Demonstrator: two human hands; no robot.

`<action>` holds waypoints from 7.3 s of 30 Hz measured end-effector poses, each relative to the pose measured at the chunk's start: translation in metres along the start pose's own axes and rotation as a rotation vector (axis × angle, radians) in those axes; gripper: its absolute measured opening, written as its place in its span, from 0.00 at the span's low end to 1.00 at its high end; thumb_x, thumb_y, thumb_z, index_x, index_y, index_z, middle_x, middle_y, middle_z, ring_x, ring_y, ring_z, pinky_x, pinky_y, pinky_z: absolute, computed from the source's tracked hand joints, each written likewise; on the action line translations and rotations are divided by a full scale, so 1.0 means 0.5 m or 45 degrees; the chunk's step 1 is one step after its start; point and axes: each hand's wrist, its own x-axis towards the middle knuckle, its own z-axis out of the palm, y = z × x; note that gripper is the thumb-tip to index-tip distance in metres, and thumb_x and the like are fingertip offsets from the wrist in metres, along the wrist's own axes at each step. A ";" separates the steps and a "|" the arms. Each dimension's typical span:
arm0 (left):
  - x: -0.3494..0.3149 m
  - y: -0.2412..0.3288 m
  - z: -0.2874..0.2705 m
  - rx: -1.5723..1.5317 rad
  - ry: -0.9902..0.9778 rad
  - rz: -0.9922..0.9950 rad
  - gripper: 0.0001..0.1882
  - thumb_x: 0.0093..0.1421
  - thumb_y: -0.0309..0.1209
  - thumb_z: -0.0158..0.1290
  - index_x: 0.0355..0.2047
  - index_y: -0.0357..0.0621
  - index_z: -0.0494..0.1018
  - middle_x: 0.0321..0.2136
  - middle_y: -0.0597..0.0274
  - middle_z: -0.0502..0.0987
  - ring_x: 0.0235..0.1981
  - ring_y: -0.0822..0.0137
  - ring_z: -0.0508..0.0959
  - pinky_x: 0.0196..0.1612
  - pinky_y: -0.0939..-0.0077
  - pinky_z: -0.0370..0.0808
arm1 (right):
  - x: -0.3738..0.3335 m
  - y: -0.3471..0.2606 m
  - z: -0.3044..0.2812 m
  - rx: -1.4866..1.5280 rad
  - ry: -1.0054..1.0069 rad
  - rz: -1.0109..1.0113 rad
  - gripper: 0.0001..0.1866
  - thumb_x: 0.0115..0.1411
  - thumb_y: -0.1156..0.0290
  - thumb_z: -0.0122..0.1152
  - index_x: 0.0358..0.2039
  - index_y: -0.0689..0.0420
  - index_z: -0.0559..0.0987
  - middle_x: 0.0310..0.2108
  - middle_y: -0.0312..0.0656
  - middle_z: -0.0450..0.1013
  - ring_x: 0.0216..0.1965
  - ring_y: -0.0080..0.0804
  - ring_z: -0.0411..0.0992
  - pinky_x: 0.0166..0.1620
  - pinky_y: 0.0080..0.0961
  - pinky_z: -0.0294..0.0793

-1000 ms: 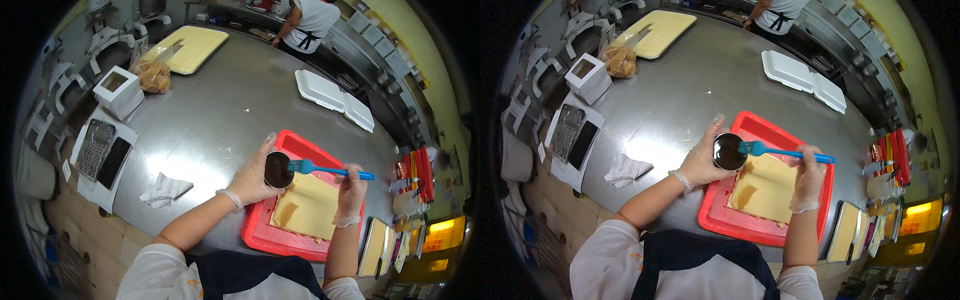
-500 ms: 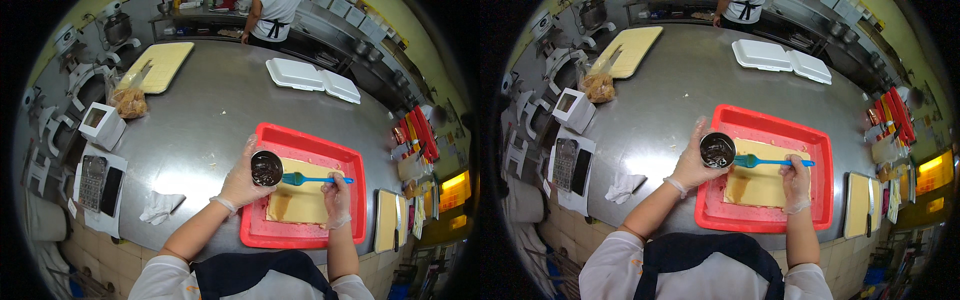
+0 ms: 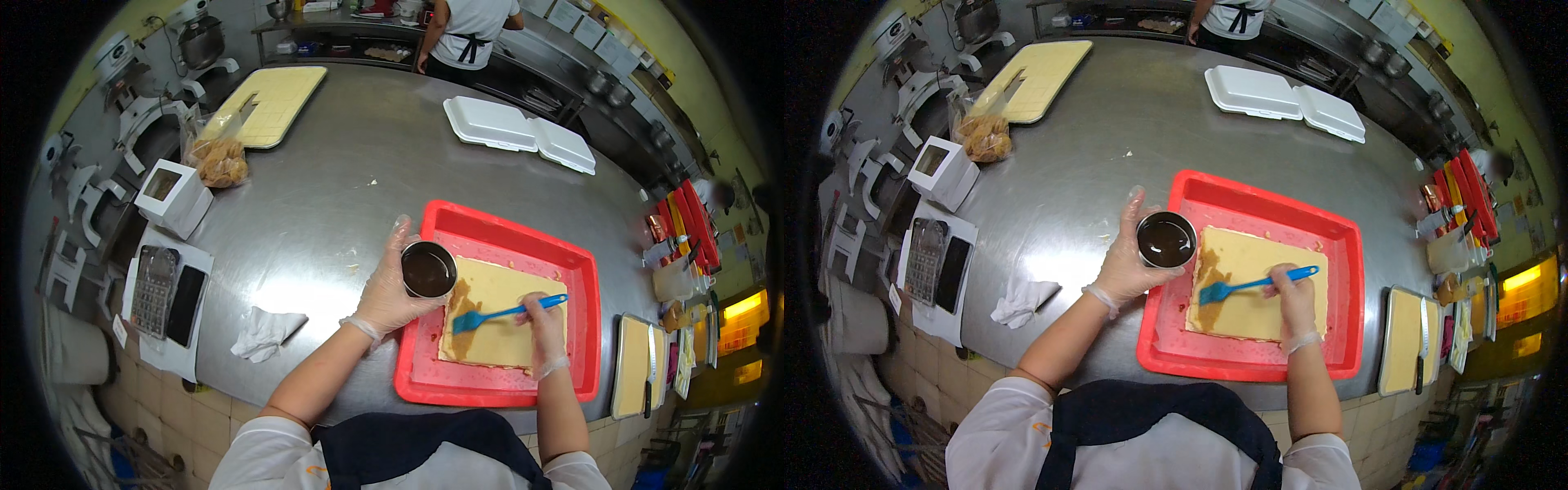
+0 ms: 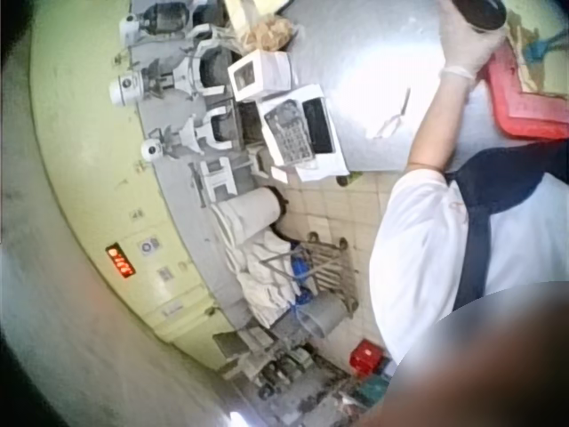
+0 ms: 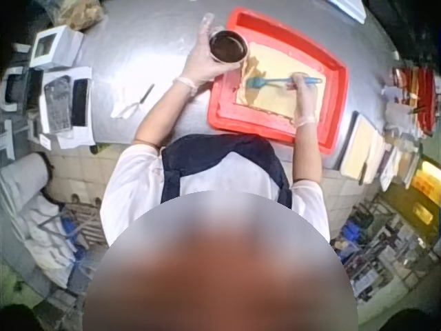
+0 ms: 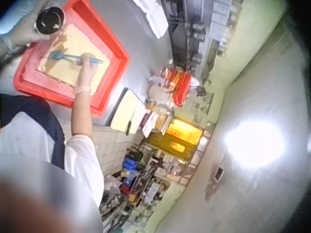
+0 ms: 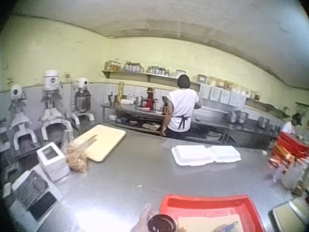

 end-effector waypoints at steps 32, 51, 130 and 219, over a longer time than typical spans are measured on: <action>-0.003 0.038 0.060 0.041 -0.276 0.030 0.66 0.38 0.32 0.70 0.67 0.45 0.33 0.50 0.50 0.70 0.54 0.54 0.71 0.58 0.66 0.66 | -0.026 -0.082 0.051 0.089 -0.049 -0.430 0.08 0.61 0.69 0.56 0.28 0.60 0.76 0.23 0.37 0.70 0.24 0.23 0.69 0.30 0.23 0.70; 0.008 -0.014 0.016 0.049 0.025 -0.013 0.70 0.35 0.30 0.72 0.66 0.53 0.29 0.52 0.50 0.66 0.53 0.57 0.71 0.59 0.65 0.67 | 0.127 0.060 0.010 0.303 0.279 -0.005 0.11 0.57 0.66 0.55 0.27 0.61 0.77 0.20 0.39 0.73 0.20 0.25 0.70 0.27 0.21 0.71; -0.180 0.101 0.307 0.197 0.441 -0.040 0.69 0.37 0.23 0.70 0.66 0.51 0.27 0.51 0.52 0.65 0.52 0.59 0.72 0.56 0.66 0.69 | 0.096 -0.087 -0.117 0.213 -0.978 -0.322 0.10 0.61 0.68 0.55 0.30 0.62 0.77 0.24 0.40 0.74 0.25 0.25 0.72 0.31 0.22 0.73; -0.192 0.100 0.321 0.251 0.548 0.010 0.70 0.37 0.24 0.70 0.66 0.53 0.27 0.51 0.52 0.66 0.53 0.58 0.71 0.57 0.63 0.67 | 0.232 -0.012 -0.291 -0.109 -0.733 -0.061 0.13 0.62 0.66 0.53 0.25 0.60 0.77 0.21 0.34 0.70 0.22 0.20 0.67 0.28 0.19 0.67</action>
